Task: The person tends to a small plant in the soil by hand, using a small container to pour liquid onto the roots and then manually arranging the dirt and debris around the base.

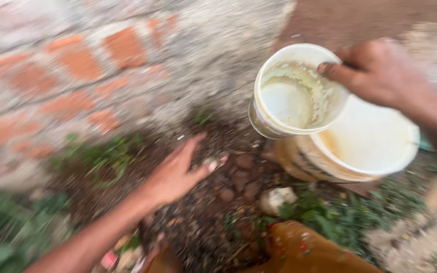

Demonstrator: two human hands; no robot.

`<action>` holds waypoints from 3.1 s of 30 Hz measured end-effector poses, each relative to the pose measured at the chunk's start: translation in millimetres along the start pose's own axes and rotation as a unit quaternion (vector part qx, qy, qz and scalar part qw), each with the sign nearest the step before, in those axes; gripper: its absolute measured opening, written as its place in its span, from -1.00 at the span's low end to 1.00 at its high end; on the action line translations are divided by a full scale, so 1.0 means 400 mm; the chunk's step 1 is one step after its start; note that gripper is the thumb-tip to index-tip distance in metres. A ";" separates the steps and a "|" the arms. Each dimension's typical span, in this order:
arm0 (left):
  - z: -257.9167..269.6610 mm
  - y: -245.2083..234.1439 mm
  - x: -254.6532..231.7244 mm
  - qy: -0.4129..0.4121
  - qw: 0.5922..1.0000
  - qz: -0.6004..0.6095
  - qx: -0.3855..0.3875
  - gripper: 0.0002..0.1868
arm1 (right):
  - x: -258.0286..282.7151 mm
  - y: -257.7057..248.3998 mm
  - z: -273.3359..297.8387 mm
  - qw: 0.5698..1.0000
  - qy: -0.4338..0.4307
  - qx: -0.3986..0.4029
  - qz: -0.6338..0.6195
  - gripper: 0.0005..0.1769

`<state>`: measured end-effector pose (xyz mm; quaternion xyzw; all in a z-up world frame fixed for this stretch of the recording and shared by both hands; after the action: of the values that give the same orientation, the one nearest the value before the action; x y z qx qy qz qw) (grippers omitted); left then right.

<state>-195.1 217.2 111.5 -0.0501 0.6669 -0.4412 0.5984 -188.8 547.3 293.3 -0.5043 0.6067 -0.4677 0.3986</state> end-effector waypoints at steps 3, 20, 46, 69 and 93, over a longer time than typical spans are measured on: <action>0.042 -0.052 0.042 -0.032 0.980 0.195 -0.022 0.18 | 0.158 0.027 -0.042 0.993 -0.012 0.076 -0.086 -0.45; 0.305 -0.281 0.286 0.145 0.655 0.607 -0.426 0.31 | 0.872 0.510 -0.125 0.626 -0.084 0.248 -0.735 -0.51; 0.403 -0.373 0.282 0.055 0.712 0.464 -0.525 0.02 | 1.113 0.779 -0.110 0.508 0.015 0.382 -0.772 -0.68; 0.402 -0.363 0.279 0.059 0.712 0.470 -0.519 -0.04 | 1.093 0.818 -0.111 0.559 -0.074 0.370 -0.738 -0.66; 0.352 -0.345 0.258 0.044 0.745 0.426 -0.511 -0.05 | 1.053 0.826 -0.122 0.483 0.001 0.419 -0.769 -0.54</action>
<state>-168.9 -2.2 138.1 -0.0394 0.7699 0.2651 0.5791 -387.4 158.3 -20.2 -0.5427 -0.2903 -0.7870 0.0440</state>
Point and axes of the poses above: each hand's wrist, its own z-axis away from the middle knuckle, its own y-axis out of the palm, x = y × z, the point moved 7 cm from there along -z, towards the middle knuckle, and after that the axes turned 10 degrees about -x, right-handed, at the moved point
